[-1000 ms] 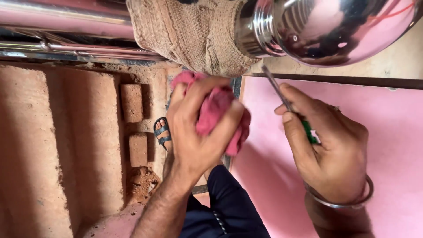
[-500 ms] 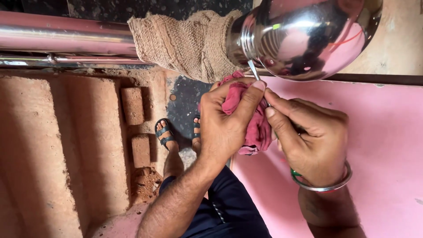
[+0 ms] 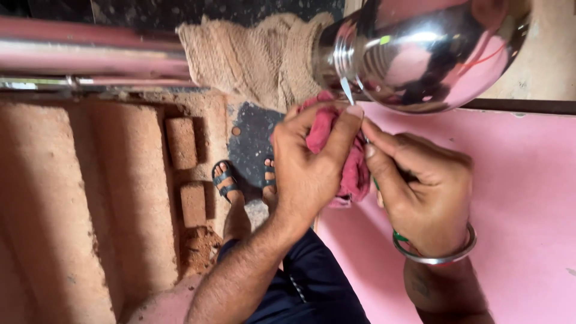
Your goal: The recorder is using a screwdriver and a cloth to fix or clean a metal stair railing.
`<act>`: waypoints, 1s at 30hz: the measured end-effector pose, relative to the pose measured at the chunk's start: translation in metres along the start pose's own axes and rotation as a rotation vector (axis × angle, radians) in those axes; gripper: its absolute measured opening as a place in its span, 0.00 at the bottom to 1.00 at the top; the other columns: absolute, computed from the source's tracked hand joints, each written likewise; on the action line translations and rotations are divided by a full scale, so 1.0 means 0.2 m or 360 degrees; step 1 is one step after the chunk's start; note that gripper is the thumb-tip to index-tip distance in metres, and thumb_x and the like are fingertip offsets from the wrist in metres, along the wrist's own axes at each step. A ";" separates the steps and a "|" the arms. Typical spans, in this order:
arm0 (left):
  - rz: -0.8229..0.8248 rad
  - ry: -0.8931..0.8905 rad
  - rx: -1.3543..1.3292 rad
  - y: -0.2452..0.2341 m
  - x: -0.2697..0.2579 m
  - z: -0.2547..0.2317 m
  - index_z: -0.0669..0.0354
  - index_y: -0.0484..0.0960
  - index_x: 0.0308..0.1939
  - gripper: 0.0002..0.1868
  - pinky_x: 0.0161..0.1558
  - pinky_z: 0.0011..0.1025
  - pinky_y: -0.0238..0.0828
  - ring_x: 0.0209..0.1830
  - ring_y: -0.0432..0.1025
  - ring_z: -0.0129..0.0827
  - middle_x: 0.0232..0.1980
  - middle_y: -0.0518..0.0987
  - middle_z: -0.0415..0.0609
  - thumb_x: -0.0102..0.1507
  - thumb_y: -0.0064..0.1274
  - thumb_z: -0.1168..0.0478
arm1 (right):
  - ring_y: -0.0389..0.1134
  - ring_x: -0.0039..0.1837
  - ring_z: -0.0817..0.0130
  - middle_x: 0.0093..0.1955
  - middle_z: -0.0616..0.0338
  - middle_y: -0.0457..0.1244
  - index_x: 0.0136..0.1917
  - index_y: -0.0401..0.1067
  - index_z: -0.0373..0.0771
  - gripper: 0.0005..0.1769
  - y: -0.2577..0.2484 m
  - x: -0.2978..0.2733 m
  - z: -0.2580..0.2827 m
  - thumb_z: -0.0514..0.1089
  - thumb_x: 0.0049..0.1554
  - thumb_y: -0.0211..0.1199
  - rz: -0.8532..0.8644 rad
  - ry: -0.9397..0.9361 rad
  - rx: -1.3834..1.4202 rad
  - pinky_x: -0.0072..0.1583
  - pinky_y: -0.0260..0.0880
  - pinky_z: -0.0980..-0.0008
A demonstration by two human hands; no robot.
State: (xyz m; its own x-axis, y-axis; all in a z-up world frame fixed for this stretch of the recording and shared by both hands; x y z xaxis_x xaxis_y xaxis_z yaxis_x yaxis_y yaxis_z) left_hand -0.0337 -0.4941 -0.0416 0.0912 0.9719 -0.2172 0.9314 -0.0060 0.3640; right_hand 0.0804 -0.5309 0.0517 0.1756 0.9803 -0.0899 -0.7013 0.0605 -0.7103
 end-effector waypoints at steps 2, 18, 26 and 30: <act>-0.0022 0.0157 0.0198 0.00 0.00 -0.02 0.64 0.86 0.39 0.08 0.53 0.32 0.71 0.36 0.75 0.29 0.33 0.84 0.47 0.68 0.57 0.61 | 0.57 0.32 0.84 0.34 0.65 0.63 0.62 0.77 0.31 0.15 0.00 0.01 0.01 0.28 0.62 0.63 0.0054 -0.0017 -0.0046 0.36 0.57 0.81; -0.0137 -0.0368 0.0026 -0.01 0.00 0.05 0.68 0.83 0.30 0.14 0.36 0.37 0.67 0.30 0.71 0.35 0.25 0.78 0.51 0.66 0.59 0.61 | 0.57 0.35 0.85 0.34 0.67 0.62 0.63 0.78 0.32 0.13 -0.01 0.02 -0.02 0.30 0.65 0.64 0.0076 0.0054 0.0017 0.37 0.57 0.80; -0.0145 0.0133 0.0180 0.05 -0.02 -0.04 0.60 0.86 0.42 0.07 0.52 0.31 0.71 0.42 0.74 0.31 0.38 0.84 0.46 0.66 0.58 0.61 | 0.63 0.39 0.82 0.44 0.61 0.69 0.62 0.77 0.31 0.13 -0.07 0.02 -0.01 0.28 0.63 0.64 0.0025 0.0002 -0.0026 0.42 0.64 0.81; -0.0103 0.0059 0.0194 0.05 -0.02 -0.02 0.60 0.87 0.40 0.07 0.52 0.32 0.69 0.39 0.73 0.32 0.36 0.85 0.47 0.67 0.59 0.60 | 0.63 0.38 0.82 0.41 0.61 0.68 0.62 0.77 0.32 0.14 -0.06 0.03 0.01 0.29 0.63 0.65 0.0135 -0.0051 -0.0076 0.41 0.63 0.81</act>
State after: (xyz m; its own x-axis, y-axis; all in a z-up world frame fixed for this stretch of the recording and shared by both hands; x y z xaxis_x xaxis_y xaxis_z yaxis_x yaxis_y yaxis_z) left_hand -0.0261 -0.4964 -0.0345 0.0185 0.9792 -0.2019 0.9709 0.0306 0.2374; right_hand 0.0895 -0.5253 0.0610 0.0943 0.9871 -0.1294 -0.6787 -0.0313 -0.7337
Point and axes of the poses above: each hand's wrist, its own x-axis towards the middle knuckle, its own y-axis out of the palm, z = x × y, the point moved 6 cm from there along x, towards the middle knuckle
